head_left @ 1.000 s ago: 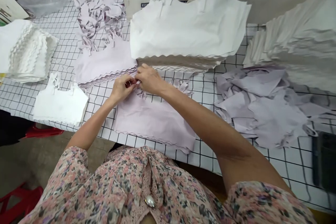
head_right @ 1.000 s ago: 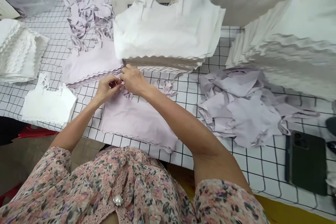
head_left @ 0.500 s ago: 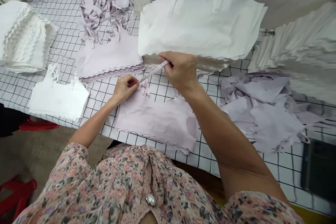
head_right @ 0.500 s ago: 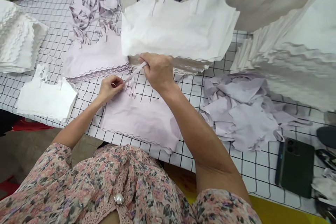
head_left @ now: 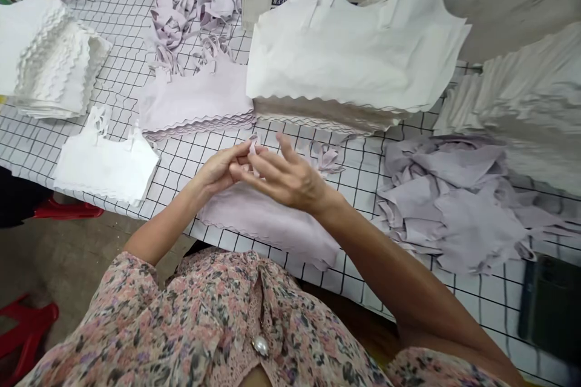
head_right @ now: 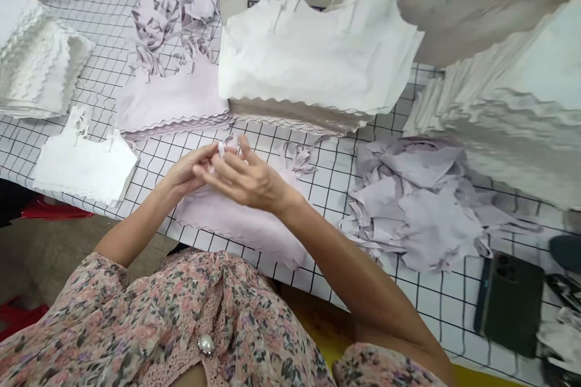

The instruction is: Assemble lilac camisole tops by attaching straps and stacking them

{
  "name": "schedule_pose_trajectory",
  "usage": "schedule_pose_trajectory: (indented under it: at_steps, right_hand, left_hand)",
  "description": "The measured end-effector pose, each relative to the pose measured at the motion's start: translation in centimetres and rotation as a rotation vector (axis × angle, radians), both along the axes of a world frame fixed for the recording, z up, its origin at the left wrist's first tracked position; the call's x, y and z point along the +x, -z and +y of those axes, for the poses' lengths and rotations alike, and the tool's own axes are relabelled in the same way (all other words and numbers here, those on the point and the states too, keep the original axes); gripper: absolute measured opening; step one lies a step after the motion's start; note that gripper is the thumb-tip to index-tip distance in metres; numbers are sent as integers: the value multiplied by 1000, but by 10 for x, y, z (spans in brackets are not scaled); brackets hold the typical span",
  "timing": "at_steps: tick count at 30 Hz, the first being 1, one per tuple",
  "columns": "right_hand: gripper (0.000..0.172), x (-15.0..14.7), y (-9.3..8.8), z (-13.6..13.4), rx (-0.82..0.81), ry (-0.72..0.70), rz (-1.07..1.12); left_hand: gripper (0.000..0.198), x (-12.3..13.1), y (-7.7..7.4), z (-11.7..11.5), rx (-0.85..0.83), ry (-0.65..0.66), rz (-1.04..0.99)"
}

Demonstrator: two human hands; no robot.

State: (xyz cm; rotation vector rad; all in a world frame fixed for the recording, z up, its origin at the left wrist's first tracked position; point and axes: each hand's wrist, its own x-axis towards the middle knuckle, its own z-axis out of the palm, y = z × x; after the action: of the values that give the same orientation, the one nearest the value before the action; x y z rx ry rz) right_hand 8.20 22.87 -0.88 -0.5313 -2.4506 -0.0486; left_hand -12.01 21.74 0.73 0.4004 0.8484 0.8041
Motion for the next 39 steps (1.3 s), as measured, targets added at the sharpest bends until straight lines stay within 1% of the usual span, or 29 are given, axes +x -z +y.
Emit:
schedule_pose_trajectory:
  at_steps: [1,2,3,5,6,7,9,12,14,16,17,19,21,23,24,26,29,31,33,37,38,39]
  right_hand:
    - [46,3,3,-9,-14,-19,25]
    - [44,5,5,-15,-48,14,69]
    - [39,7,6,-19,-102,91,122]
    - [25,7,7,-19,-275,283,217]
    - [22,6,6,-18,-389,354,241]
    - [23,3,5,-15,-506,396,250]
    - [31,-5,4,-11,-708,420,249]
    - [33,-18,4,-12,-897,423,237]
    - [25,-25,6,-15,-962,419,213]
    - [16,-27,7,-20,-988,409,181]
    - [15,-26,7,-22,-994,395,168]
    - [19,-22,5,-26,-1008,348,171]
    - [21,-17,0,-28,-1064,287,210]
    - [24,-13,-7,-28,-1198,227,298]
    - [29,-11,-11,-27,-1282,203,358]
    - [41,-11,-17,-23,-1436,179,494]
    - [51,-12,-24,-15,-1560,207,684]
    - [54,-13,-24,-11,-1598,246,768]
    - [55,-14,-23,-8,-1617,271,814]
    - [57,-10,-14,-7,-1621,253,823]
    - [57,-8,-12,-8,-1600,255,807]
    - [56,-6,-9,-8,-1546,277,790]
  left_hand:
    - [24,0,1,0,8,-6,4]
    - [21,1,2,-1,21,-3,5]
    - [19,1,3,-2,32,1,0]
    - [18,2,4,-5,32,7,-23]
    - [19,3,5,-6,33,13,-30]
    - [20,3,6,-7,38,18,-26]
    - [23,4,7,-9,63,18,13]
    - [28,4,9,-12,117,-6,74]
    - [29,4,10,-15,142,-29,90]
    - [28,3,11,-17,154,-58,104]
    - [27,4,12,-17,157,-70,116]
    - [23,4,15,-15,160,-95,147]
    - [18,4,18,-12,164,-124,169]
    - [17,3,20,-8,172,-137,173]
    - [18,2,20,-7,172,-131,172]
    - [23,0,19,-8,155,-91,172]
    - [35,-4,14,-18,118,4,155]
    - [41,-7,10,-26,112,39,144]
    - [40,-7,9,-34,131,36,176]
    - [43,-3,13,-41,190,-37,288]
    - [44,-2,15,-41,201,-56,309]
    - [44,-1,15,-41,215,-72,332]
